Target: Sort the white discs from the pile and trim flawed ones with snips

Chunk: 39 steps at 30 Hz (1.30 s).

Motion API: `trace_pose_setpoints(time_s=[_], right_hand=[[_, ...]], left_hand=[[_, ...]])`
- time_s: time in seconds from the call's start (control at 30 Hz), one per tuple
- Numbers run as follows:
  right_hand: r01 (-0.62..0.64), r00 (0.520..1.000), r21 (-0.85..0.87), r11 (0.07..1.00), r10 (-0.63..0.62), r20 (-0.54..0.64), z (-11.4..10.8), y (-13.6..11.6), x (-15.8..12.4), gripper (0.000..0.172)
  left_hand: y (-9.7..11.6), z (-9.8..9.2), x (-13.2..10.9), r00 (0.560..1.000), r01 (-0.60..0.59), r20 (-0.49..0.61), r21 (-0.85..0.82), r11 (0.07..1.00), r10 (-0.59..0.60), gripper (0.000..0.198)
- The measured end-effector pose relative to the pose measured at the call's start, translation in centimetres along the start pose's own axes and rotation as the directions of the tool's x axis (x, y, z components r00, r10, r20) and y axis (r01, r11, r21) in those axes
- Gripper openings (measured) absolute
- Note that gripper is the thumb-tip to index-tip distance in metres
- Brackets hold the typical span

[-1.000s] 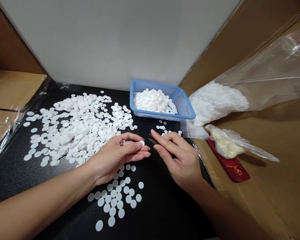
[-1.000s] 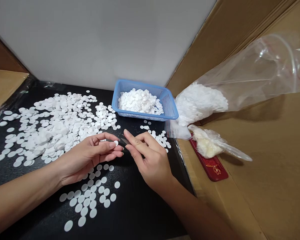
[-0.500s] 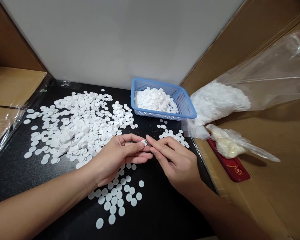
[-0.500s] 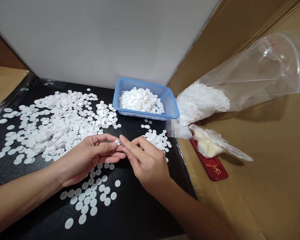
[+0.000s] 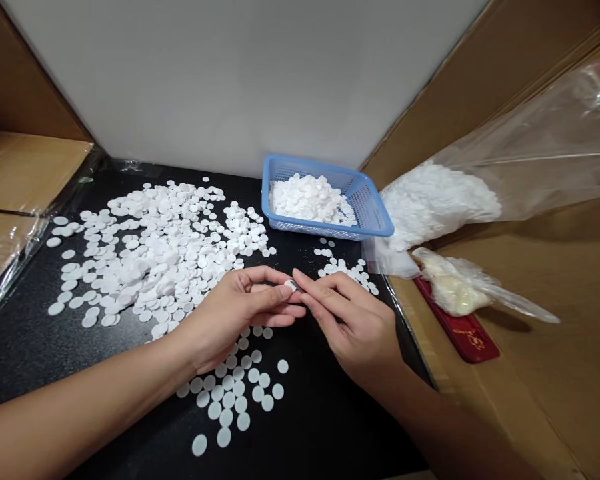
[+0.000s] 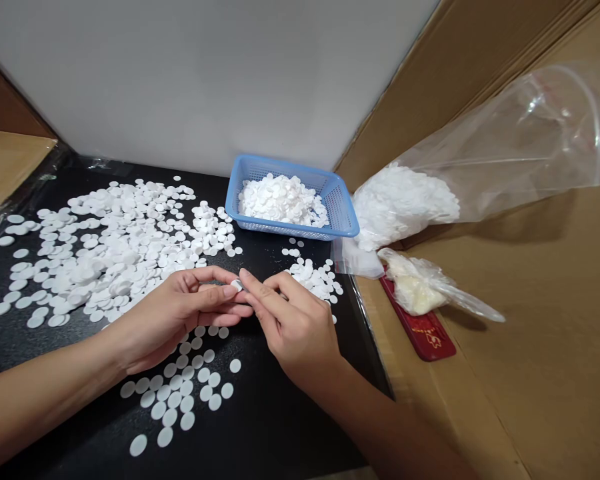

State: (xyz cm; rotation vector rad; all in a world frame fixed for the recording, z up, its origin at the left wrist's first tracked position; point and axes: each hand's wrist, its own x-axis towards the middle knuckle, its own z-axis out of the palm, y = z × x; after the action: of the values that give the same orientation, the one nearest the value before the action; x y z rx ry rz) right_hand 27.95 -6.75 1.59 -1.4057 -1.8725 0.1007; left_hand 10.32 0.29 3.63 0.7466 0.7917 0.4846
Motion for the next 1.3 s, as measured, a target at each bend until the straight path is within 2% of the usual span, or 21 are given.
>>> trace_pose_setpoints(time_s=[0.57, 0.7, 0.93, 1.07, 1.17, 1.23, 1.3], right_hand=[[-0.024, 1.000, 0.003, 1.000, 0.024, 0.012, -0.3, -0.1, 0.4, 0.036], [-0.082, 0.997, -0.088, 0.993, 0.083, 0.003, -0.3, 1.1, 0.7, 0.032], [-0.188, 0.961, -0.344, 0.920, 0.245, 0.127, 0.8, 4.4, 0.7, 0.035], [-0.133, 0.955, -0.459, 0.878, 0.238, 0.178, 1.8, 5.4, 0.2, 0.034], [-0.060, 0.971, -0.496, 0.866, 0.167, 0.174, 2.2, 5.9, 0.0, 0.033], [-0.026, 0.977, -0.517, 0.856, 0.131, 0.167, 2.3, 6.1, -0.1, 0.032], [0.002, 0.983, -0.531, 0.848, 0.095, 0.156, 2.3, 6.1, -0.1, 0.031]], left_hand=[[-0.2, -0.2, 0.0, 1.000, 0.000, 0.011, -0.001, 1.000, 0.000, 0.006], [-0.1, -0.1, -0.1, 1.000, 0.010, 0.006, -0.004, 1.000, -0.010, 0.004], [0.5, -0.1, -0.2, 1.000, 0.012, -0.022, 0.049, 0.999, -0.011, 0.012], [2.0, -1.3, -1.1, 0.992, -0.103, -0.057, 0.101, 0.990, 0.109, 0.015], [2.5, -2.9, -2.5, 0.975, -0.189, -0.066, 0.251, 0.949, 0.212, 0.019], [2.0, -4.2, -3.7, 0.970, -0.182, -0.082, 0.369, 0.911, 0.227, 0.019], [1.2, -5.4, -4.7, 0.975, -0.119, -0.118, 0.445, 0.888, 0.190, 0.020]])
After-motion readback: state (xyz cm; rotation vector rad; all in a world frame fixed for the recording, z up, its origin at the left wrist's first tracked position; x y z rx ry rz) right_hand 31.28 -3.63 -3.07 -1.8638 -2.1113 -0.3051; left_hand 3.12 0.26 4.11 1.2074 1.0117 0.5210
